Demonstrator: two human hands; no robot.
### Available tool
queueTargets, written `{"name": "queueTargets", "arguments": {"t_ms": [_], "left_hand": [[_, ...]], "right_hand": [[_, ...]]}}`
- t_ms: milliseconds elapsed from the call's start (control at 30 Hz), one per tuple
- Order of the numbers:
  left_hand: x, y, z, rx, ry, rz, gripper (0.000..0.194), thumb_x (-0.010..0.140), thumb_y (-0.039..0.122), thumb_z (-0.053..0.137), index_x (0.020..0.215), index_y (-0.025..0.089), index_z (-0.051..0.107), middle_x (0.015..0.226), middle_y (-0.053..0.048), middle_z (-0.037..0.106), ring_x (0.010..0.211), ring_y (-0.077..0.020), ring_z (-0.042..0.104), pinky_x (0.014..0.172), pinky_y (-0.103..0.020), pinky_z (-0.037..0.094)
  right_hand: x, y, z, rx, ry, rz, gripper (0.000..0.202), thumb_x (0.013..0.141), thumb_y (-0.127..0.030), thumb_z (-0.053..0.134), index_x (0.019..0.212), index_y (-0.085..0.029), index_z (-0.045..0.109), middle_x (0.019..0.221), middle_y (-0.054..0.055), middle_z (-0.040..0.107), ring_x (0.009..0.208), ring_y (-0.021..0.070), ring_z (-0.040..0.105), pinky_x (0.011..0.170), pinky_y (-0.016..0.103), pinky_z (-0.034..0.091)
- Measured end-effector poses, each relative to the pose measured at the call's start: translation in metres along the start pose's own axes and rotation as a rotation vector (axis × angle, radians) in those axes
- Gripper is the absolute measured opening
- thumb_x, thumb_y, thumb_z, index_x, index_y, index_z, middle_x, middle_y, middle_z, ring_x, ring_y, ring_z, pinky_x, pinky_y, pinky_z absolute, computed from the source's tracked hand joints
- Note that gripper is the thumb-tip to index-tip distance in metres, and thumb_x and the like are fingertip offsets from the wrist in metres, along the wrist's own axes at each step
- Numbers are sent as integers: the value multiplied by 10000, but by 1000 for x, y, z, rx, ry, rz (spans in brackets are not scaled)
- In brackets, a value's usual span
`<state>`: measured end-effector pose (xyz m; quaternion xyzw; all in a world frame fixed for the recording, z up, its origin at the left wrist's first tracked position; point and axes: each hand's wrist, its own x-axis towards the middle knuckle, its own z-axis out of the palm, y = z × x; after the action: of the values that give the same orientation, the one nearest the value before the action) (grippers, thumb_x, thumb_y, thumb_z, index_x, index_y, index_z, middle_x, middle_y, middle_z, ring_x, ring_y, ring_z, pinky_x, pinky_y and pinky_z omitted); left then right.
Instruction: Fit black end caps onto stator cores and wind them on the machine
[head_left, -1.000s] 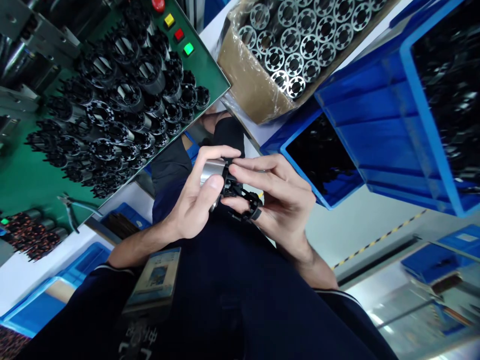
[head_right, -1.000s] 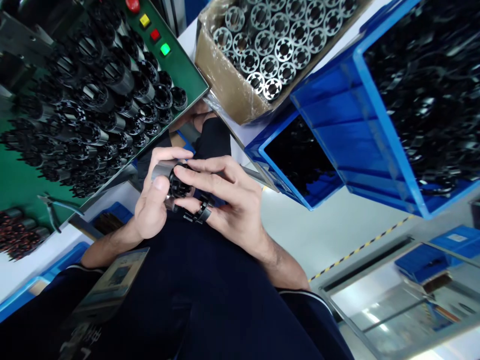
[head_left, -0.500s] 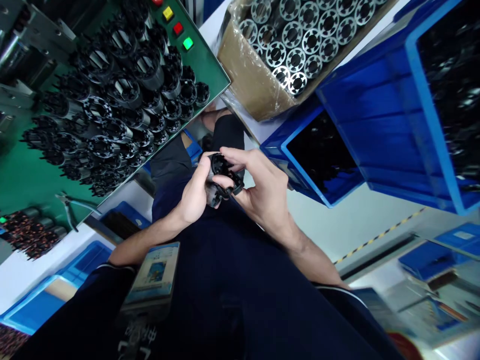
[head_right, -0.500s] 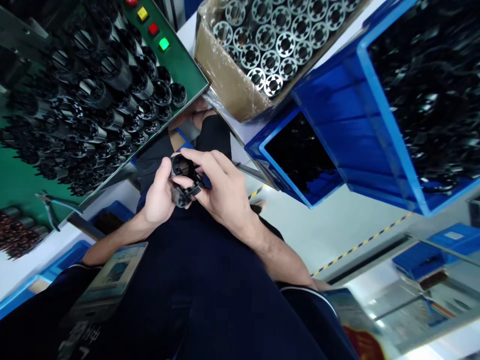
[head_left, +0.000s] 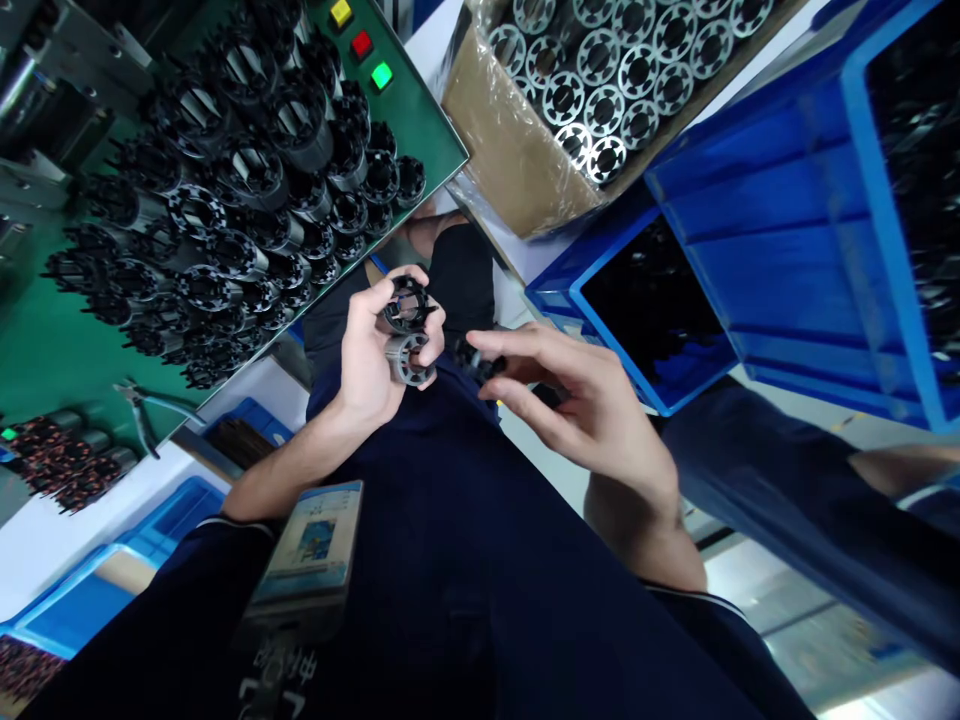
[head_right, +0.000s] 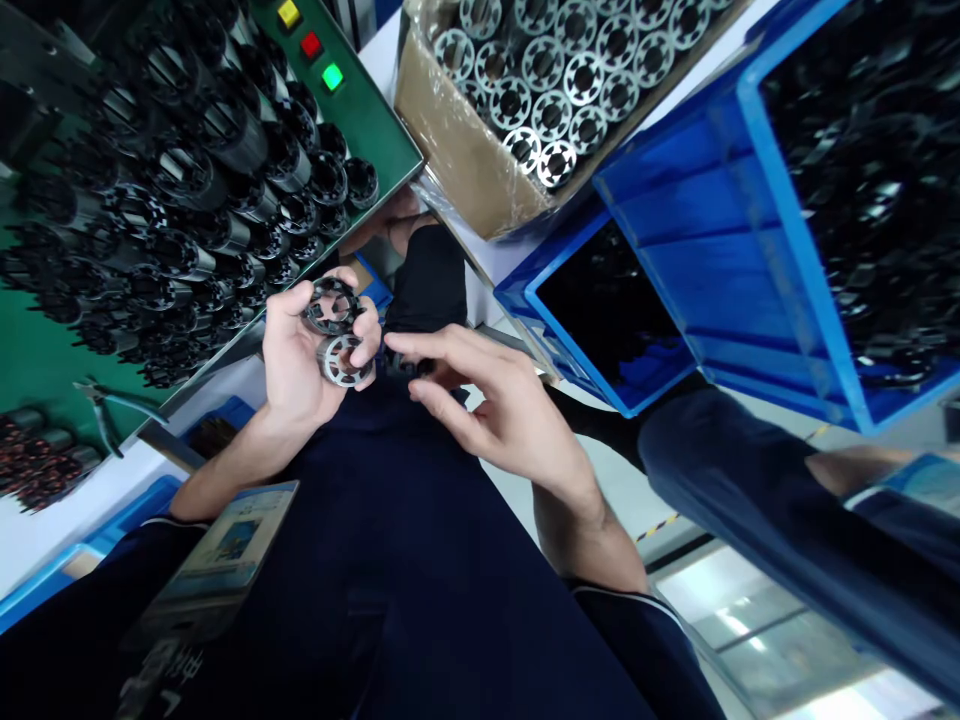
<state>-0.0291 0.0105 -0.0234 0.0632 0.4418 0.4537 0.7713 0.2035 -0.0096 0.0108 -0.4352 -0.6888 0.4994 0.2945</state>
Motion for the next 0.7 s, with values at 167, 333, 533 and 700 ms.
{"name": "queueTargets", "arguments": {"t_ms": [167,333,533,700], "left_hand": [[1,-4,14,24,4,204,333,1136,582,667,1168,252,697,826,1,623,648,-166,620,578,-269,480],[4,-9,21,-7,-71,341,271,1078,511,743,1110,242,744,1040,-45,681,891,-194,686,859,-333,595],[3,-12,24,41,-3,358,307,1109,558,739,1137,252,738,1024,-34,623,821,-171,603,788,-316,534],[-5,-12,31,74,71,300,477,1231,712,617,1175,258,754,1122,-77,691,906,-202,695,853,-336,596]], "right_hand": [[0,-6,32,-67,249,-103,468,1114,-263,935,1552,-412,867,1255,23,951,1129,282,852,1057,495,757],[5,-6,47,-87,292,-133,588,1085,-237,965,1632,-401,823,1151,17,948,1207,302,872,1093,507,776],[6,-5,41,-106,296,-122,463,1069,-332,1000,1512,-371,869,1316,67,869,1208,299,873,1070,518,780],[4,-2,35,-96,266,-129,430,1055,-375,1022,1461,-331,887,1423,90,877,1317,320,876,1134,518,771]]}}
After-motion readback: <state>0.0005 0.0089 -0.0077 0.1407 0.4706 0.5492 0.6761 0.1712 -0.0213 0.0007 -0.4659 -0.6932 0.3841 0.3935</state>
